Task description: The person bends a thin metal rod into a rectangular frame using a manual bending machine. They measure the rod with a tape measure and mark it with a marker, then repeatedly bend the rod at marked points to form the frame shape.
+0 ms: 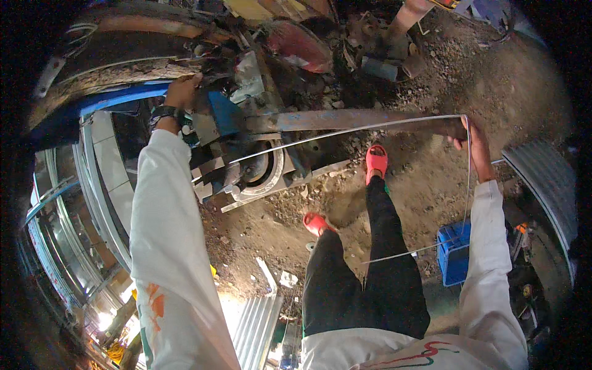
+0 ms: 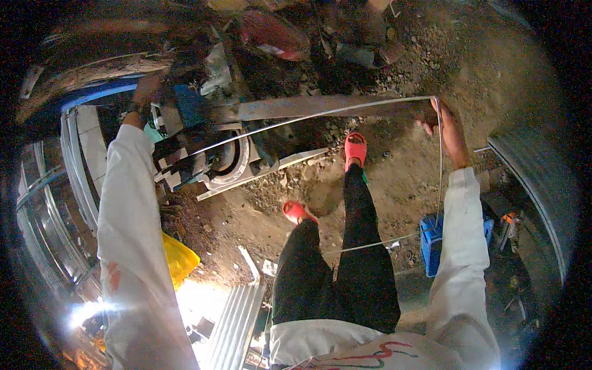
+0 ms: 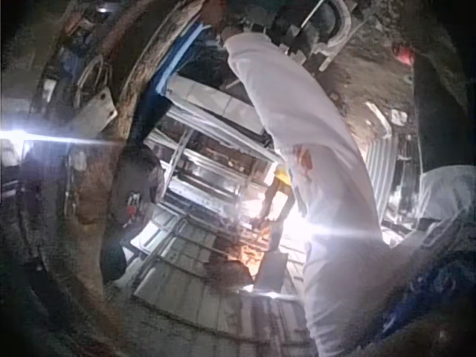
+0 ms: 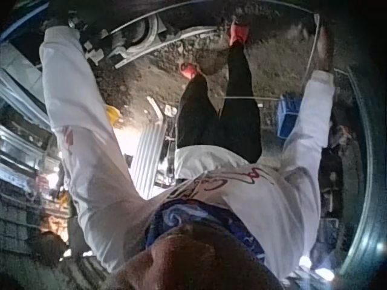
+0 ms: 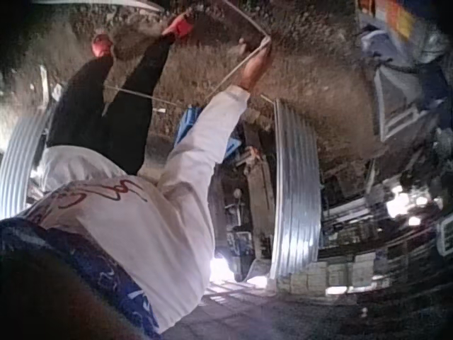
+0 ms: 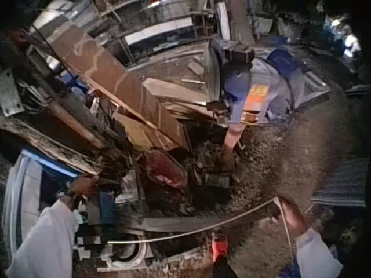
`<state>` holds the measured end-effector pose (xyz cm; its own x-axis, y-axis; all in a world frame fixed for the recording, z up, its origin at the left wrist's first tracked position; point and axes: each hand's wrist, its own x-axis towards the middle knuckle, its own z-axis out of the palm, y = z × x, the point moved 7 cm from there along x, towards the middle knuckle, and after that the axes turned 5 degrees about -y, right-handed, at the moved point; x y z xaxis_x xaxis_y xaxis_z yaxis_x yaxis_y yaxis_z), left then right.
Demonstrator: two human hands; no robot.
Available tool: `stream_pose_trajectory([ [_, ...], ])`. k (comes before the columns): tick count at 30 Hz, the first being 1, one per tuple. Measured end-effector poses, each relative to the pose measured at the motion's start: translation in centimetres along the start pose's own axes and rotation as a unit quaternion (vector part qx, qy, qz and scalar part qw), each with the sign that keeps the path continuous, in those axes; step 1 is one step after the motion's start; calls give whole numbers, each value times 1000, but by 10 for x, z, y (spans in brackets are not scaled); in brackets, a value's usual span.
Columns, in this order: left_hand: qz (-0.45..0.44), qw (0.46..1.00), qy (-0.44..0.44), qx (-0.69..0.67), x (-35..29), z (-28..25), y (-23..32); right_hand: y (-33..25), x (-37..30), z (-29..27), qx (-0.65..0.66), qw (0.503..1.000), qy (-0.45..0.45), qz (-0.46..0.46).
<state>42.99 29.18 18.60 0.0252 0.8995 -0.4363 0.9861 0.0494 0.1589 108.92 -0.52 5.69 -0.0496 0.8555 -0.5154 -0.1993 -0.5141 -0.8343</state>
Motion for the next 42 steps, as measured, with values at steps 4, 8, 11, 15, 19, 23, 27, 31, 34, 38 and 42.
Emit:
stream_pose_trajectory([
  [4,121,956,260,-66,-73,-32,83,44,-66,-19,53,993,87,-57],
  [8,212,927,236,-199,-237,-44,109,93,-143,-6,65,988,130,-55],
  [11,160,901,217,-339,-335,-33,22,151,-197,-4,73,976,198,-49],
  [15,8,894,281,-349,-470,27,-140,198,-277,62,-9,964,264,-7],
  [19,-135,908,181,-353,-572,162,-247,257,-374,98,-210,942,262,3],
  [23,-265,874,102,-394,-736,350,-338,277,-411,245,-148,973,102,148],
  [27,-292,873,-147,-361,-826,471,-286,304,-424,314,-87,978,-20,188],
  [31,-254,828,-209,-454,-815,474,-171,322,-424,317,-164,964,-41,205],
  [34,-265,803,-215,-488,-810,467,-133,300,-410,361,-256,934,-156,193],
  [38,-214,845,-242,-427,-790,504,-118,312,-395,407,-342,893,-268,119],
  [42,-245,851,-264,-382,-795,485,-101,325,-392,437,-429,839,-294,160],
])
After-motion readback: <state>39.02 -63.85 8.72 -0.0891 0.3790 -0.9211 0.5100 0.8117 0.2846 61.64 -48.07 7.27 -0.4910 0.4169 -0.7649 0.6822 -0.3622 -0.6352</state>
